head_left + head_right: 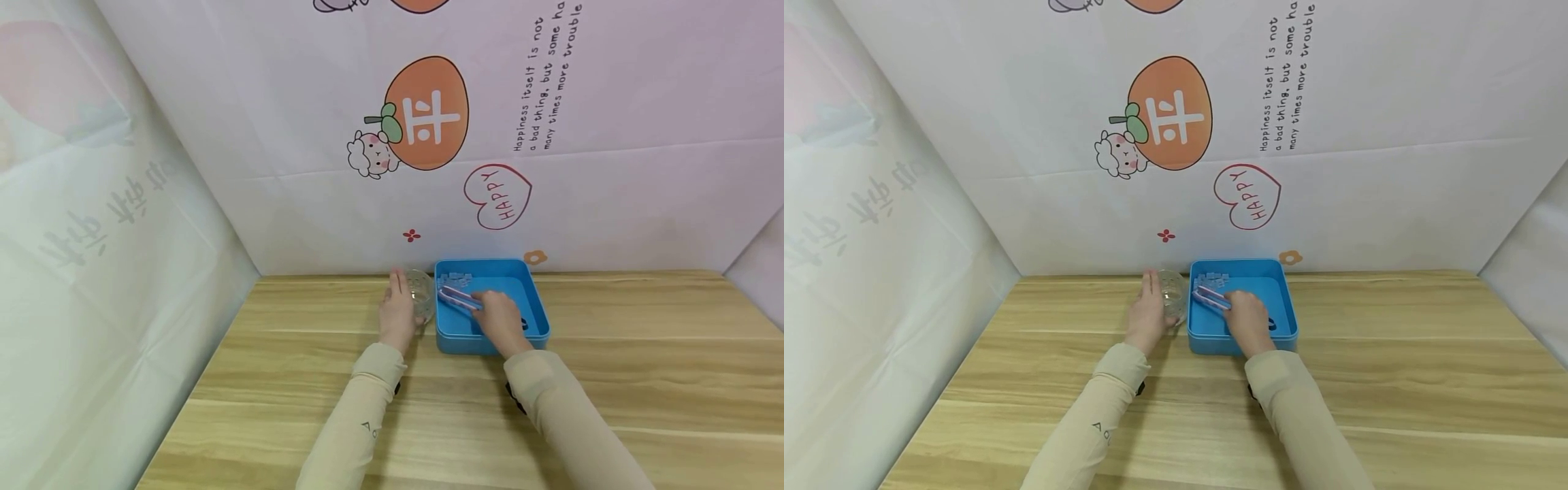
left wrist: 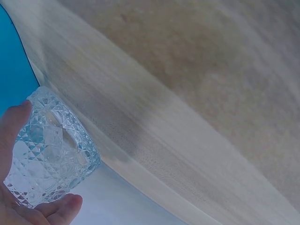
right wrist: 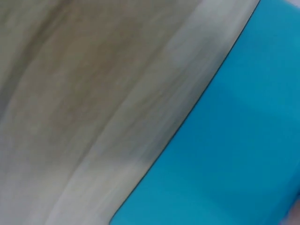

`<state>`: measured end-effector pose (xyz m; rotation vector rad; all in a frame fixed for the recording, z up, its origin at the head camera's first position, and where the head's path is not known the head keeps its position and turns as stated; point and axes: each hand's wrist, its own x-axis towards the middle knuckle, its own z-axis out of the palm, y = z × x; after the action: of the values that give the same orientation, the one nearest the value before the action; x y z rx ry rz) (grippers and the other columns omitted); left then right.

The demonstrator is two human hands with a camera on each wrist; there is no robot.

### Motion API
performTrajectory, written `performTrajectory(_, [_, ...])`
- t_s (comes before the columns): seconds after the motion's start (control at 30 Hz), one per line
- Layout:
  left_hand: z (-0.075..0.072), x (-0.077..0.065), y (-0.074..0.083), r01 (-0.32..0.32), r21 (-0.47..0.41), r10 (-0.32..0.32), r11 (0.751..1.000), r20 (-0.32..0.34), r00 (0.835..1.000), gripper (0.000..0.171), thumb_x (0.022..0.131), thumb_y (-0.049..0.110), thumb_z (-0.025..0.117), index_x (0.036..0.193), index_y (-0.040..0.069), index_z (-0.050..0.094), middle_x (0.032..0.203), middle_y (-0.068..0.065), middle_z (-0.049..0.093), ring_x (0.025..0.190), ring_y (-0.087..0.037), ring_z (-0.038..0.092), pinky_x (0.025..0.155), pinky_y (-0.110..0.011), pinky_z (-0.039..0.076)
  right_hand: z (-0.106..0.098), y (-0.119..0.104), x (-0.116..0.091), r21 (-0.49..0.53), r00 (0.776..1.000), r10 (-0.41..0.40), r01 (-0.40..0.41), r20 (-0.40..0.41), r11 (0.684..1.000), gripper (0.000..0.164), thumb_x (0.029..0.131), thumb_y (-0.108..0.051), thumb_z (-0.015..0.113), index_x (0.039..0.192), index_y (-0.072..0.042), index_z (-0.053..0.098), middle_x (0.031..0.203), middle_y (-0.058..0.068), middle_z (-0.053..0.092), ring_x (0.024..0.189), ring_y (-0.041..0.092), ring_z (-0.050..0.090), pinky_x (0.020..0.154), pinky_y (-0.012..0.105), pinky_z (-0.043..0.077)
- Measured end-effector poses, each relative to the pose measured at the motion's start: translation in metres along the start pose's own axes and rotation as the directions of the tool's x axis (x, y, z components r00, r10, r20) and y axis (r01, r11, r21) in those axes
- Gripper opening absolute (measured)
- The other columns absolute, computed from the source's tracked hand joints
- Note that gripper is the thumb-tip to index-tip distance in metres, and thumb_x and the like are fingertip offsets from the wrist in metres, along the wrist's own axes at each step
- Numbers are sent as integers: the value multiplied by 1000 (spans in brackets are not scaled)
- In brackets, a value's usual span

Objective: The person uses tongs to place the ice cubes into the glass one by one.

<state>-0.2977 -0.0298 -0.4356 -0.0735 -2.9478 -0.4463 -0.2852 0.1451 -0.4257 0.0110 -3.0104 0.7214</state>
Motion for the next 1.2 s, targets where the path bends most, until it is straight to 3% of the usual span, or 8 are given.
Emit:
performTrajectory(0.33, [-1, 0, 0, -5, 2, 5, 1000, -3, 1000, 107, 74, 27, 82, 152, 0, 14, 158, -18, 22, 129, -32, 50, 103, -41, 47, -6, 9, -1, 11, 1000, 4, -4, -1, 1000, 37, 90, -8, 64, 125, 1, 60, 123, 24, 63, 106, 37, 61, 89, 49, 53])
performTrajectory(0.7, [-2, -1, 2, -12, 14, 12, 1000, -14, 1000, 106, 74, 28, 82, 151, -1, 15, 158, -18, 23, 127, -32, 51, 101, -41, 48, -8, 19, -2, 15, 996, -56, 57, -67, 998, 36, 88, -9, 66, 122, 1, 63, 120, 24, 64, 101, 37, 64, 78, 45, 56])
performTrajectory(0.97, [-1, -2, 2, -12, 19, 12, 1000, -31, 999, 106, 73, 27, 83, 151, -1, 16, 157, -18, 25, 125, -32, 53, 99, -40, 50, -15, 26, -4, 5, 991, -85, 86, -106, 996, 35, 88, -9, 66, 122, 1, 64, 119, 25, 65, 105, 40, 63, 83, 50, 54])
performTrajectory(1.2, [-1, -3, 1, -14, 29, 14, 999, -30, 999, 106, 73, 28, 83, 151, -1, 17, 156, -19, 26, 124, -32, 54, 97, -39, 51, -21, 32, -7, 9, 985, -111, 113, -136, 994, 36, 88, -10, 66, 122, 2, 63, 113, 27, 66, 99, 40, 64, 79, 50, 55])
